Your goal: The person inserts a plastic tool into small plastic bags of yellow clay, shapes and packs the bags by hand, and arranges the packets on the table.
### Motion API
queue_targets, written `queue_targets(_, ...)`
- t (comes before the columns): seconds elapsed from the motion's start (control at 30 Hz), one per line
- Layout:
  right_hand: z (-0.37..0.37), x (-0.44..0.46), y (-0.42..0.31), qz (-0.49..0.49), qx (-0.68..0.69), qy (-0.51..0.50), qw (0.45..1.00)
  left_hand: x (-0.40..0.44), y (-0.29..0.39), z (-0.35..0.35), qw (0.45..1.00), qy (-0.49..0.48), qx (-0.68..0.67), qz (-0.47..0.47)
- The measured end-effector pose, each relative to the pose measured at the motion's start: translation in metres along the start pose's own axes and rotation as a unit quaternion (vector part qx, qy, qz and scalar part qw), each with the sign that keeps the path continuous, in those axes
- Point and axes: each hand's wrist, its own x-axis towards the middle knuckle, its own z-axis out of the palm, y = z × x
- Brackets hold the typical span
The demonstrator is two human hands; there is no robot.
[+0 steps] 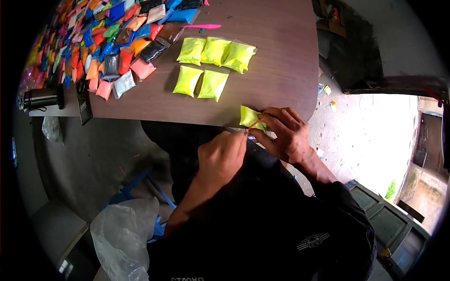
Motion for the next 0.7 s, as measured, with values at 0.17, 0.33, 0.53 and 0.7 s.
queue_targets(0.17,-0.004,0.003,-0.005,0.015,-0.003,0.001,1.000,0.012,-0.013,-0.003,0.998,0.034,0.046,0.000)
queue_targets(0.33,-0.003,0.001,-0.005,0.052,0.038,0.001,0.998,0.009,-0.005,-0.006,1.000,0.018,-0.005,-0.007)
queue_targets(0.53,-0.012,0.004,-0.009,0.067,0.045,-0.036,0.996,0.014,-0.007,0.000,1.000,-0.009,0.021,-0.016)
queue_targets(0.7,-0.010,0.003,-0.009,0.115,0.088,-0.024,0.989,0.019,-0.007,-0.001,0.998,0.047,-0.020,-0.031)
